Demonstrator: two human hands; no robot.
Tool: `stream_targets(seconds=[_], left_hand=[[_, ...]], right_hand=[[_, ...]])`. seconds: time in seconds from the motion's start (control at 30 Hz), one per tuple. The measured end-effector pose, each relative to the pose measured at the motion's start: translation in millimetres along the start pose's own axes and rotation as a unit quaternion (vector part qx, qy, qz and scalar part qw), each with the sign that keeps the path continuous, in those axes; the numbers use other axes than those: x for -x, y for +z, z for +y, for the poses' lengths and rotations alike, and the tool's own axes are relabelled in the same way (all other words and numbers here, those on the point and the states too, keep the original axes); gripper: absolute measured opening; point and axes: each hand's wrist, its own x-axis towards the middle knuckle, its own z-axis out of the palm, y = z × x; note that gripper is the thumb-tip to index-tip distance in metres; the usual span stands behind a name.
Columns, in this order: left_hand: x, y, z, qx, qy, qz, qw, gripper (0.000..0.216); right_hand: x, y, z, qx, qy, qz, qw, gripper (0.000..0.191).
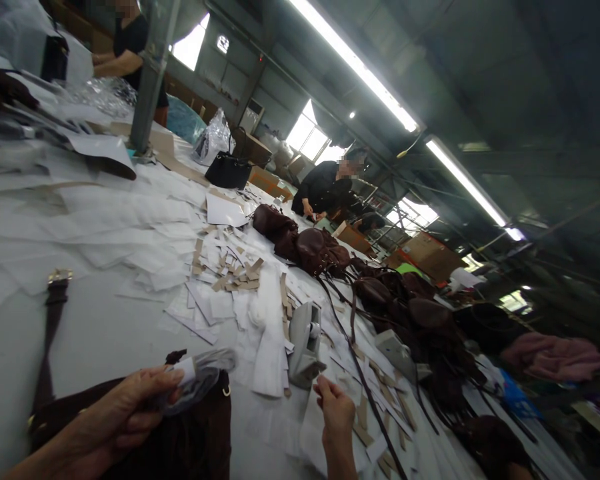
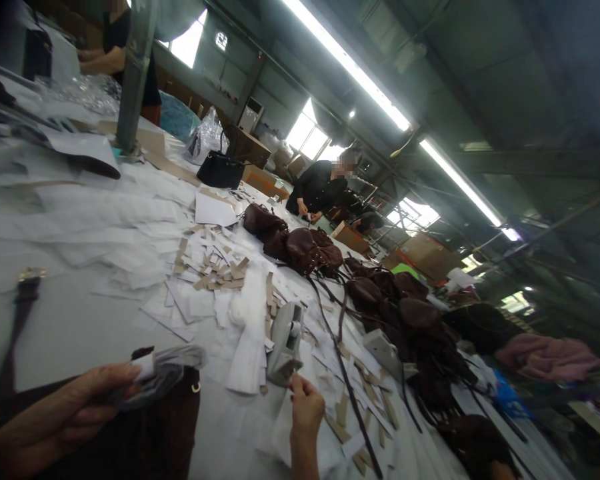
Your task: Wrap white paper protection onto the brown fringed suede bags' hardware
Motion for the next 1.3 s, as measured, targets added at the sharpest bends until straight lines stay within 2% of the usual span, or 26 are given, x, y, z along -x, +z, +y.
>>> stream_targets(seconds=[0.13,0.37,0.57,0.63,0.7,0.8,0.9,1.03,1.3], left_hand=[[-1,0,0,0.008,-0.004,0.002,1.0,0.033],[2,3,0,0.006,0.006,-0.003,1.0,0.037],[-2,1,2,-0.018,0.038,-0.039,0.998,0.036],[-3,3,4,-0.029,0.038,-0.049,0.998,0.037],[-4,5,5,-0.041,0.045,-0.069,0.996,0.037],[-5,8,3,-0.06,0.056,-0.082,0.993,0.035],[-4,9,1,-0.086,0.072,-0.086,0.99,0.032],[-1,9,1,-0.1,0.081,-0.093,0.987,0.031],[-1,6,1,-0.107,0.082,-0.089,0.987,0.036]], right_hand=[[6,8,8,0.003,0.007,-0.013,1.0,0.053],[-1,11,3,0.012,0.01,-0.005,1.0,0.05],[22,10,2,0.014,0.03,-0.037,0.999,0.054],[41,14,-14,-0.007,0.018,-0.072,0.997,0.053],[68,22,-39,-0.045,-0.024,-0.159,0.986,0.043],[118,41,-82,-0.089,-0.081,-0.319,0.94,0.035],[158,64,-110,-0.132,-0.102,-0.397,0.902,0.034],[177,86,-122,-0.123,-0.102,-0.431,0.888,0.032],[177,98,-126,-0.074,-0.1,-0.42,0.899,0.037]])
